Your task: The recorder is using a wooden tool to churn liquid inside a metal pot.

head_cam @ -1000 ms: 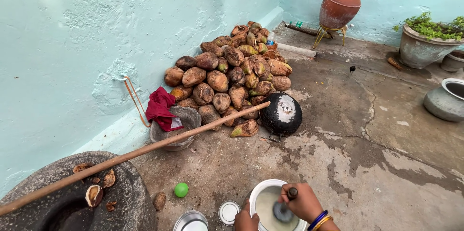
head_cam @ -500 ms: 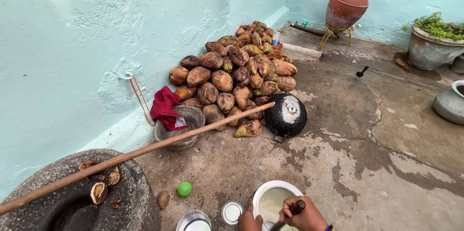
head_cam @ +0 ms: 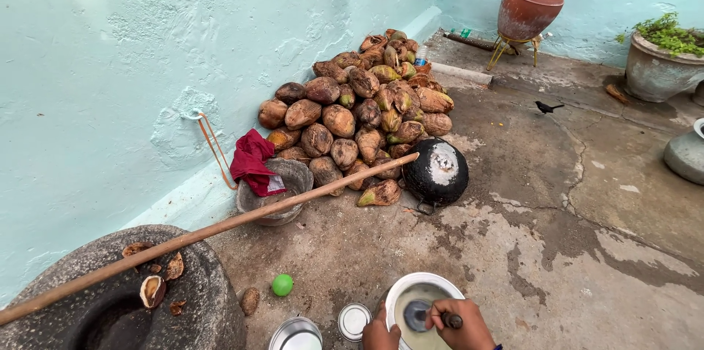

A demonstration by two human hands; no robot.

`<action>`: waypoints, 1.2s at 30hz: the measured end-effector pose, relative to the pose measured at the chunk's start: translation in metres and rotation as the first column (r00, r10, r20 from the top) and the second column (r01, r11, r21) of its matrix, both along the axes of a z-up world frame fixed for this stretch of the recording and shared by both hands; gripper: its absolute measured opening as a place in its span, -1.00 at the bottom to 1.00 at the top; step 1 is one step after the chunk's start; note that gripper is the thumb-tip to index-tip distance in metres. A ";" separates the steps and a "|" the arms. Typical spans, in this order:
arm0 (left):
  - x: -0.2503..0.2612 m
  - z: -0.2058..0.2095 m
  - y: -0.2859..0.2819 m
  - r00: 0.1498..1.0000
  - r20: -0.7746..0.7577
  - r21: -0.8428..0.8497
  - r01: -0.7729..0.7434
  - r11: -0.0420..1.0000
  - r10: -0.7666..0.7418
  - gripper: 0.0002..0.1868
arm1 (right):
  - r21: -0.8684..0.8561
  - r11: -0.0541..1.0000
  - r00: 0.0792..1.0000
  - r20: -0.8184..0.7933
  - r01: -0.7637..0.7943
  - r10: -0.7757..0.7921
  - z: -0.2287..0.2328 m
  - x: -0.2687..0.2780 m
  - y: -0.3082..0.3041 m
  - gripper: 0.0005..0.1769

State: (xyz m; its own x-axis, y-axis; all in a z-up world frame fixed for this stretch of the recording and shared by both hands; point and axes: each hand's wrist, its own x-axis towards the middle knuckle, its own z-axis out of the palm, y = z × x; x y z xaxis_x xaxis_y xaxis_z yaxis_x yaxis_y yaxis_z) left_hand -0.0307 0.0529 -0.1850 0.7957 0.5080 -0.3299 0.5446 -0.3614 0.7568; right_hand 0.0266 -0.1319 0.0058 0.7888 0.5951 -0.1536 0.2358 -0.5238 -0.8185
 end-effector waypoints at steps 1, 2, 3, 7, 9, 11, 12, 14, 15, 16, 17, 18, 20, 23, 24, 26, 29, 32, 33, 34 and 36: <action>0.000 -0.003 0.001 1.000 0.024 0.003 0.015 1.000 -0.015 -0.15 | 0.040 0.999 1.000 -0.017 -0.001 0.001 -0.006 0.000 -0.001 -0.71; 0.000 -0.006 0.003 0.998 0.047 0.006 0.030 1.000 -0.030 -0.14 | 0.079 0.997 0.999 -0.035 0.000 0.003 -0.012 0.000 -0.003 -0.71; 0.000 -0.004 0.002 0.998 0.047 0.005 0.030 1.000 -0.030 -0.14 | 0.079 0.997 0.999 -0.035 0.000 0.003 -0.004 -0.001 -0.003 -0.71; -0.001 0.005 0.003 0.999 -0.017 0.005 0.044 0.999 -0.043 -0.13 | -0.046 0.998 0.991 -0.132 -0.043 0.036 0.017 -0.004 0.000 -0.70; 0.000 -0.002 0.004 0.995 -0.074 0.002 0.066 0.998 -0.066 -0.12 | -0.104 0.994 0.996 -0.093 -0.024 0.014 0.013 -0.003 0.001 -0.69; 0.005 -0.024 0.005 0.997 -0.009 -0.008 0.080 0.997 -0.080 -0.12 | 0.035 0.999 0.998 -0.054 0.035 -0.033 -0.002 0.002 0.000 -0.69; 0.005 -0.025 0.005 0.997 -0.007 -0.008 0.081 0.997 -0.081 -0.12 | 0.035 0.999 0.998 -0.053 0.036 -0.035 -0.010 0.006 -0.005 -0.69; 0.008 -0.028 0.008 0.995 0.066 0.022 0.067 0.998 -0.068 -0.11 | 0.160 0.987 0.981 -0.186 -0.023 0.053 -0.027 0.015 -0.012 -0.69; 0.006 -0.024 0.007 0.996 0.065 0.020 0.066 0.998 -0.067 -0.11 | 0.159 0.987 0.981 -0.187 -0.024 0.054 -0.021 0.014 -0.013 -0.69; 0.004 -0.020 0.005 0.997 0.026 0.025 0.073 0.997 -0.074 -0.12 | 0.103 0.994 0.977 -0.205 -0.038 0.059 -0.016 0.013 -0.015 -0.70; 0.005 -0.016 0.005 0.997 -0.010 0.032 0.080 0.996 -0.080 -0.12 | 0.049 0.997 0.973 -0.221 -0.054 0.064 -0.009 0.013 -0.015 -0.70; 0.006 -0.019 0.006 0.997 -0.009 0.032 0.078 0.996 -0.078 -0.12 | 0.049 0.997 0.973 -0.219 -0.056 0.066 -0.009 0.012 -0.012 -0.70; 0.008 -0.026 0.006 0.995 -0.036 0.019 0.090 0.996 -0.089 -0.10 | 0.007 0.999 0.994 -0.101 0.053 -0.052 -0.010 0.008 -0.008 -0.71; 0.011 -0.034 0.010 0.996 -0.002 0.003 0.095 0.996 -0.095 -0.11 | 0.115 0.992 0.993 -0.106 0.060 -0.048 -0.032 0.010 -0.012 -0.71; 0.012 -0.030 0.011 0.996 -0.001 0.007 0.094 0.996 -0.094 -0.11 | 0.119 0.991 0.993 -0.105 0.059 -0.046 -0.027 0.012 -0.011 -0.71; 0.008 -0.025 0.007 0.996 -0.022 0.015 0.092 0.996 -0.091 -0.11 | 0.107 0.994 0.955 -0.297 0.027 0.006 -0.019 0.013 -0.016 -0.73; 0.003 -0.012 0.003 0.996 -0.041 0.037 0.075 0.996 -0.074 -0.13 | 0.012 0.999 0.981 -0.190 0.038 -0.035 0.004 0.005 -0.012 -0.72; 0.005 -0.007 0.003 0.995 -0.078 0.020 0.060 0.998 -0.059 -0.16 | 0.084 0.995 0.997 -0.055 0.051 -0.047 -0.014 0.009 -0.011 -0.71; 0.005 -0.011 0.004 0.995 -0.079 0.021 0.060 0.998 -0.058 -0.16 | 0.085 0.995 0.997 -0.056 0.051 -0.046 -0.015 0.010 -0.013 -0.71; 0.004 -0.016 0.004 0.999 -0.015 0.017 0.046 0.999 -0.046 -0.17 | 0.145 0.989 0.990 -0.138 0.022 -0.001 -0.016 0.011 -0.016 -0.71; 0.000 -0.011 0.004 0.998 0.040 0.013 0.039 0.999 -0.040 -0.17 | 0.208 0.978 0.973 -0.225 0.005 0.042 -0.003 0.006 -0.016 -0.70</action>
